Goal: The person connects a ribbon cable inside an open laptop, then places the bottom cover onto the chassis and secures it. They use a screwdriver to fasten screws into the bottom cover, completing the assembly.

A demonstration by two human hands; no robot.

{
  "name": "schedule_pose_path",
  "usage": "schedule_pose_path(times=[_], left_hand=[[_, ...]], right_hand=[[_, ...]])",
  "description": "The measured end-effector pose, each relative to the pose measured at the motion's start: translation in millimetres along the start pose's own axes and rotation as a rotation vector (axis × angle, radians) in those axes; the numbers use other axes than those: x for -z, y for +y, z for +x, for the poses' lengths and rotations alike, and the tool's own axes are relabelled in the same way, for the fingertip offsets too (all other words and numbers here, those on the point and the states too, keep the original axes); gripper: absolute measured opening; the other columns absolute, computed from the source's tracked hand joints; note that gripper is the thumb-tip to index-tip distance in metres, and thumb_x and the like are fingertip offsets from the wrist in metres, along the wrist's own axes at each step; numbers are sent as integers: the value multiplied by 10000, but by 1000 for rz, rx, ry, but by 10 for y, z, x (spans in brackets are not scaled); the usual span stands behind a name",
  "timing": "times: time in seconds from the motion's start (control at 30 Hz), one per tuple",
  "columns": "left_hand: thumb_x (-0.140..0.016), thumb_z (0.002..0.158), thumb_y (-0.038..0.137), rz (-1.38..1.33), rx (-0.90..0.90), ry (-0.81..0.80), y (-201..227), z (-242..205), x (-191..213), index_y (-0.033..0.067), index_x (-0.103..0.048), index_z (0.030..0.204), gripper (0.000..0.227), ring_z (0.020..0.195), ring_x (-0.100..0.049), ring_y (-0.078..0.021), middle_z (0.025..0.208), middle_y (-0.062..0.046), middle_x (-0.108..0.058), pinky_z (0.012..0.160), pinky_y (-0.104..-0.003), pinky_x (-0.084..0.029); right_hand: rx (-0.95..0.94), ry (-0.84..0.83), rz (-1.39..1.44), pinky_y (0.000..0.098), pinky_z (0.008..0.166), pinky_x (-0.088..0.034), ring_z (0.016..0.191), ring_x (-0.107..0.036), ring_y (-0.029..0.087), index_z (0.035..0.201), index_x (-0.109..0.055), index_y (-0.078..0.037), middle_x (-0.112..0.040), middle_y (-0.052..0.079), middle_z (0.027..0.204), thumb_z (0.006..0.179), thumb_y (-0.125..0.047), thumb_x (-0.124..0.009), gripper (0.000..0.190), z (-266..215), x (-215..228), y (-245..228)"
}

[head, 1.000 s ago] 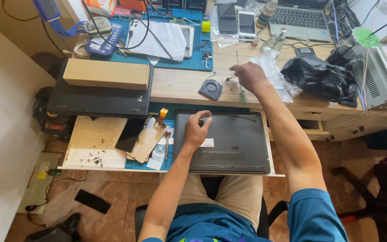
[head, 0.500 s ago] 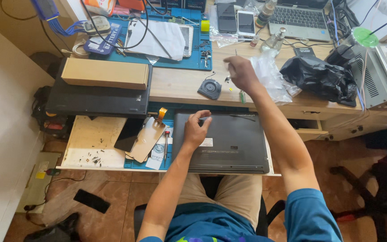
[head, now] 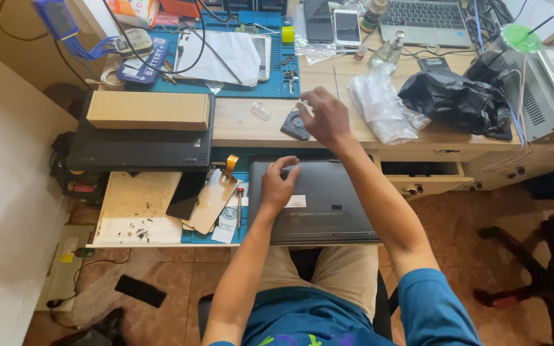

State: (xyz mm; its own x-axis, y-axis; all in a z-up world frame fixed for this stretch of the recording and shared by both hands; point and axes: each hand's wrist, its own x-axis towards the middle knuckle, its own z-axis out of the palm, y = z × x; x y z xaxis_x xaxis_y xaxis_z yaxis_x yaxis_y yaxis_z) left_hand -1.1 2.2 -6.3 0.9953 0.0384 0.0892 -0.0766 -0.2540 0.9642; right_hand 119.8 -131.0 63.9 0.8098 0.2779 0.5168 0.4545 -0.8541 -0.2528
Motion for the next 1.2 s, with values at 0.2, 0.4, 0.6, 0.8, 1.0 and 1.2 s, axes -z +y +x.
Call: schedule_pose_path(times=[0.2,0.4,0.6,0.8,1.0,1.2], left_hand=[[-626,835,233,87,-47,15,-111,36,-144,187,-624,1058,228,1038,-552,-224,998,-9,-668,923,-375,-433],[-613,840,239,147,-53,27,-146,102,-213,185,-626,1058,225,1032,-560,-220,1008,-6,-668,922,-382,-430],[-622,825,239,469,-345,129,159,492,-338,144,-629,1037,233,1074,-502,-243,1050,-34,-608,928,-411,-394],[-579,775,118,910,-470,-52,259,1167,-668,202,-554,1211,444,1182,-388,-264,1203,-12,-508,909,-458,-382],[-582,681,131,1113,-517,-151,-89,1562,-715,280,-546,1195,536,1165,-388,-266,1162,28,-533,858,-493,-311],[-533,688,141,1069,-577,22,-237,1641,-690,258,-584,1109,440,1118,-414,-205,1100,70,-565,842,-453,-275]], right_hand=[[-547,-351,-171,550,801,-479,924,-612,403,1075,-541,-142,-595,132,1041,870,-534,-486,446,-480,268,652],[-533,-285,-162,493,721,-518,833,-646,367,852,-573,-157,-627,82,868,848,-500,-485,354,-636,-52,980],[-378,57,-4,427,657,-502,706,-639,345,763,-626,-115,-619,111,647,815,-359,-609,250,-982,446,704],[-474,238,271,296,562,-470,573,-611,209,749,-659,-158,-612,38,581,798,-272,-681,126,-1669,707,252],[-616,284,545,213,445,-402,443,-496,86,700,-685,-164,-555,1,463,742,-182,-702,49,-2057,733,-13],[-617,342,644,217,415,-382,428,-483,88,698,-672,-110,-569,31,477,759,-108,-679,62,-2232,715,-30]])
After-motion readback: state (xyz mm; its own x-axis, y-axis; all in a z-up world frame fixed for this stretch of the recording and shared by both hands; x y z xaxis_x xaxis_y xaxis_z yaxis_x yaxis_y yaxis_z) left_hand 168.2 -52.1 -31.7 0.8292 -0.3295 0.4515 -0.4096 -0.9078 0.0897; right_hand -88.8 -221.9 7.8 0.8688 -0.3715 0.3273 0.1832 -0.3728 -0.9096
